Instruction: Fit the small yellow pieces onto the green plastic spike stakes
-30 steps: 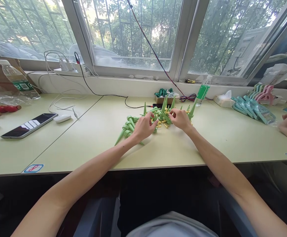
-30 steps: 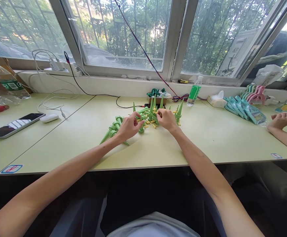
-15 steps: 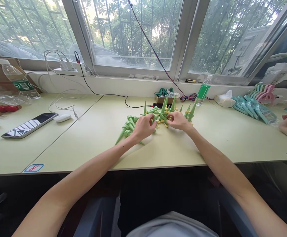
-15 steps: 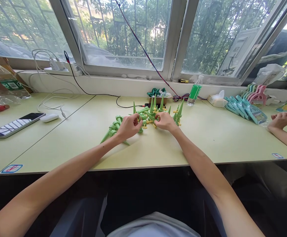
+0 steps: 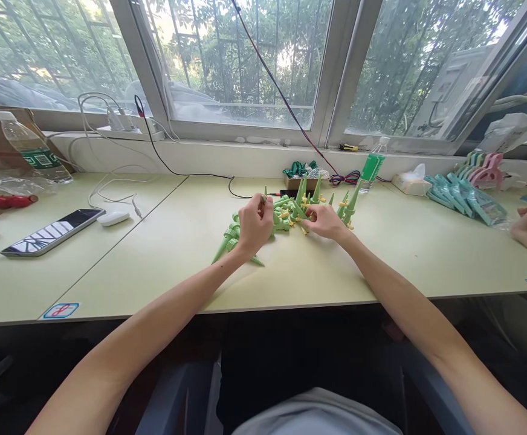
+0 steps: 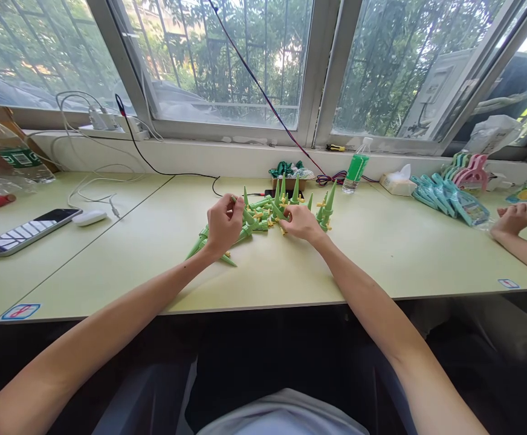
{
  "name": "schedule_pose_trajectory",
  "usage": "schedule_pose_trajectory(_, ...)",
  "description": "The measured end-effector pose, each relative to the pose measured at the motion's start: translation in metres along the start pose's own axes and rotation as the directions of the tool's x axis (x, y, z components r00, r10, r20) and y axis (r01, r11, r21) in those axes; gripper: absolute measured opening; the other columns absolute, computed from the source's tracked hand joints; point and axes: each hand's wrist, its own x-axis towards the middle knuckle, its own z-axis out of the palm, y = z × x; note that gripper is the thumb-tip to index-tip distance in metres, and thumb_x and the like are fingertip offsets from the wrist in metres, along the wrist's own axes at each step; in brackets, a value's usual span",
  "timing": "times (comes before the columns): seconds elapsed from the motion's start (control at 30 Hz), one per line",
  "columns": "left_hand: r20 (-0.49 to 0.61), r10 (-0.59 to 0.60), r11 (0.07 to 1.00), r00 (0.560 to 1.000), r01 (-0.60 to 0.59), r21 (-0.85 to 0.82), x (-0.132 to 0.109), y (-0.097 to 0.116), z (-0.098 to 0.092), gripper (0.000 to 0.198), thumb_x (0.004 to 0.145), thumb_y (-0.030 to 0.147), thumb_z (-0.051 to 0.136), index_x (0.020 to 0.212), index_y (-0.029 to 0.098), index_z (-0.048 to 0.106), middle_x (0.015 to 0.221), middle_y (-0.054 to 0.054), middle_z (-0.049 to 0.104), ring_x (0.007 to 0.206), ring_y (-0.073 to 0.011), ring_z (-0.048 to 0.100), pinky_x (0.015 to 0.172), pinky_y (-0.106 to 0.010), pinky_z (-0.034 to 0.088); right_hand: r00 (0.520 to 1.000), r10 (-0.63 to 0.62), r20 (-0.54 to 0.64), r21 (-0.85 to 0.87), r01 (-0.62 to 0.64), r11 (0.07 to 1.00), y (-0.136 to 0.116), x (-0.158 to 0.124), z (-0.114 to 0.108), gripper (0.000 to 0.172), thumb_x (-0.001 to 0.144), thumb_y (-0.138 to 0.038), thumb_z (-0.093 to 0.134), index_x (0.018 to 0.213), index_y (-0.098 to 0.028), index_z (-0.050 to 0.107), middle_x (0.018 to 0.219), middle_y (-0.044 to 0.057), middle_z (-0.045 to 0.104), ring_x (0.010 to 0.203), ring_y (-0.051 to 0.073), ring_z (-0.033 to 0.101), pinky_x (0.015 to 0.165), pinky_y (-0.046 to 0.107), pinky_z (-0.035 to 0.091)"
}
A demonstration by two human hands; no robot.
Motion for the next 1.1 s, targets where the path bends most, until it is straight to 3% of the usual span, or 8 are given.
schedule_pose_trajectory(0.13,0.014,0.03,0.999,0.999,-0.03,-0.025,0.0,0.0,0.001,0.033,0.097,0.037,0.047,0.069,0.021,0.042,0.054,0.005,0.037,0.05,-0.01,0.032,0.054,-0.026,0.03,0.998,-0.007,-0.063,0.036,0.01,0.999,0.001,0.0,0.001,0.017,0.078,-0.033,0.065,0.076,-0.017,0.059,0.062,0.0,0.057,0.062,0.014,0.05,0.061,0.026,0.034)
schedule_pose_trajectory(0.23,0.157,0.076,0.996,0.985,-0.082,0.036,-0.003,-0.005,0.005,0.035,0.095,0.034,0.05,0.066,0.02,0.038,0.053,0.005,0.037,0.05,-0.0098,0.032,0.053,-0.026,0.027,0.994,-0.011,-0.108,0.068,0.019,0.997,-0.001,0.0,0.0,0.019,0.077,-0.035,0.065,0.075,-0.018,0.057,0.061,-0.001,0.055,0.06,0.014,0.049,0.061,0.026,0.035)
schedule_pose_trajectory(0.37,0.373,0.079,0.986,0.924,-0.128,0.108,-0.008,-0.013,0.011,0.036,0.091,0.03,0.054,0.063,0.02,0.034,0.052,0.005,0.037,0.05,-0.0103,0.031,0.052,-0.026,0.026,0.978,-0.012,-0.21,0.128,0.04,0.991,-0.006,-0.002,-0.002,0.019,0.077,-0.034,0.065,0.074,-0.019,0.054,0.057,-0.004,0.05,0.056,0.012,0.046,0.059,0.026,0.034)
schedule_pose_trajectory(0.73,0.404,0.032,0.986,0.914,-0.096,0.138,-0.008,-0.02,0.012,0.032,0.089,0.03,0.055,0.065,0.02,0.037,0.055,0.004,0.041,0.052,-0.011,0.035,0.054,-0.027,0.028,0.865,0.035,-0.501,0.23,0.094,0.969,-0.018,-0.006,-0.012,0.025,0.086,-0.038,0.059,0.074,-0.021,0.046,0.05,-0.009,0.041,0.048,0.009,0.036,0.059,0.024,0.034)
schedule_pose_trajectory(0.83,0.402,0.016,0.985,0.916,-0.082,0.148,-0.008,-0.02,0.013,0.029,0.089,0.031,0.056,0.067,0.02,0.04,0.055,0.004,0.043,0.052,-0.0111,0.036,0.055,-0.026,0.029,0.887,0.018,-0.461,0.211,0.09,0.973,-0.015,-0.005,-0.01,0.024,0.086,-0.038,0.059,0.074,-0.021,0.047,0.051,-0.008,0.043,0.049,0.009,0.037,0.058,0.024,0.034)
schedule_pose_trajectory(0.97,0.398,-0.001,0.985,0.917,-0.069,0.161,-0.008,-0.019,0.012,0.026,0.089,0.033,0.056,0.07,0.02,0.045,0.055,0.004,0.044,0.052,-0.0112,0.038,0.055,-0.026,0.029,0.98,-0.076,-0.183,0.104,0.096,0.99,-0.007,-0.003,0.002,0.027,0.081,-0.035,0.063,0.067,-0.02,0.047,0.058,-0.003,0.051,0.056,0.011,0.044,0.058,0.024,0.032)
schedule_pose_trajectory(1.03,0.4,-0.012,0.984,0.916,-0.06,0.166,-0.009,-0.018,0.011,0.024,0.089,0.033,0.056,0.072,0.02,0.048,0.055,0.004,0.045,0.052,-0.0114,0.038,0.055,-0.026,0.03,0.995,-0.096,-0.041,0.065,0.099,0.993,-0.005,-0.002,0.008,0.024,0.082,-0.033,0.062,0.067,-0.019,0.049,0.06,-0.002,0.056,0.058,0.012,0.047,0.06,0.025,0.034)
schedule_pose_trajectory(1.1,0.407,-0.02,0.985,0.913,-0.052,0.165,-0.009,-0.017,0.01,0.022,0.09,0.033,0.056,0.074,0.02,0.049,0.055,0.004,0.045,0.052,-0.0116,0.039,0.055,-0.026,0.03,0.997,-0.074,0.012,0.049,0.074,0.996,-0.005,-0.002,0.011,0.021,0.084,-0.033,0.06,0.07,-0.019,0.053,0.061,-0.001,0.058,0.058,0.012,0.048,0.062,0.025,0.036)
